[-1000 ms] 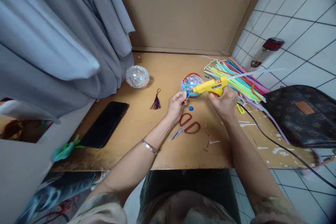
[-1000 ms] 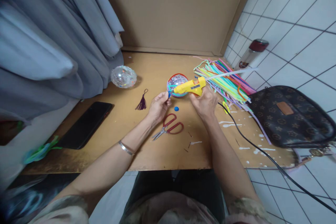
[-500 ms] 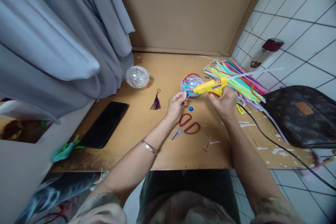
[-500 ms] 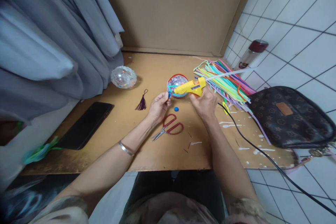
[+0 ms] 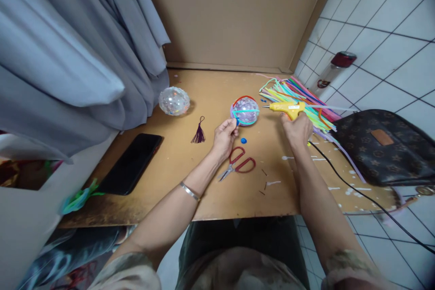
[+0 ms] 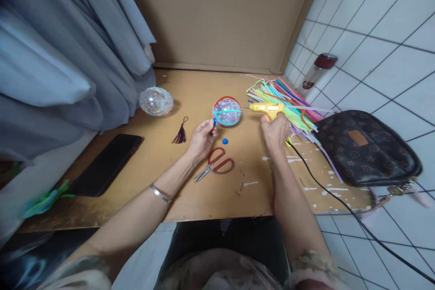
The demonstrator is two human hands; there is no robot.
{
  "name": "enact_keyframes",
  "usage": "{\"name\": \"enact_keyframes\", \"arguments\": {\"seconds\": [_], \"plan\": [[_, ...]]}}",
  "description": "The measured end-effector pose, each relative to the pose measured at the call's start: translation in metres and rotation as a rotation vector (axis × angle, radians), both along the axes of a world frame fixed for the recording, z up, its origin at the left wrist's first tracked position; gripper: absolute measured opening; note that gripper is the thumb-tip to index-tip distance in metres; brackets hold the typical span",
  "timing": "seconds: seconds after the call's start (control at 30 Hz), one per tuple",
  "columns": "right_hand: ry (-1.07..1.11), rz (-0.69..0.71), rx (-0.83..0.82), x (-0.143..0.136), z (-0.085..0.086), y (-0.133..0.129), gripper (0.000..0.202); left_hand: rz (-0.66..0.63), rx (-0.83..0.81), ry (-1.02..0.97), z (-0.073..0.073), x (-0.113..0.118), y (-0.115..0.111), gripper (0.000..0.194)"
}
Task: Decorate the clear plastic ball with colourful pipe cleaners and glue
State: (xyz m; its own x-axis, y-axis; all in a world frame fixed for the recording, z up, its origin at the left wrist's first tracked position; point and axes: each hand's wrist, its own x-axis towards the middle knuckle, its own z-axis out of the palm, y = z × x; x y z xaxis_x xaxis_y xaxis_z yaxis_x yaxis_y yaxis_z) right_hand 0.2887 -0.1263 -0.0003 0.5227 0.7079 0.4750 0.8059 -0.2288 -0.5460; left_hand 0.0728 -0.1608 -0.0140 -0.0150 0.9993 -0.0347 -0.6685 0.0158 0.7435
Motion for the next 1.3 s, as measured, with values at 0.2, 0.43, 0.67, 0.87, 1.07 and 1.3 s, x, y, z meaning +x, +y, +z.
{"name": "enact_keyframes", "arguments": {"seconds": [0.2, 0.43, 0.67, 0.87, 1.07, 1.3], "plan": [[-0.022, 0.006, -0.084, 0.006, -0.01, 0.004, 0.042, -0.007, -0.005, -0.005, -0.001, 0.001, -0.001, 0.031], [-0.083, 0.065, -0.174, 0.005, -0.015, 0.007, 0.026, -0.051, 0.022, 0.035, -0.003, 0.004, -0.004, 0.03], [-0.121, 0.051, -0.186, 0.008, -0.028, 0.012, 0.028, -0.119, 0.011, 0.03, -0.002, 0.006, -0.006, 0.027], [-0.2, 0.037, -0.21, -0.001, -0.016, 0.003, 0.025, -0.139, 0.013, 0.027, -0.003, 0.007, -0.006, 0.026], [0.11, 0.442, 0.217, -0.028, -0.002, -0.01, 0.02, -0.151, 0.057, 0.06, -0.003, 0.007, -0.005, 0.031], [0.728, 0.897, 0.161, -0.069, -0.003, -0.024, 0.032, -0.209, 0.156, 0.115, -0.011, 0.007, -0.003, 0.045]]}}
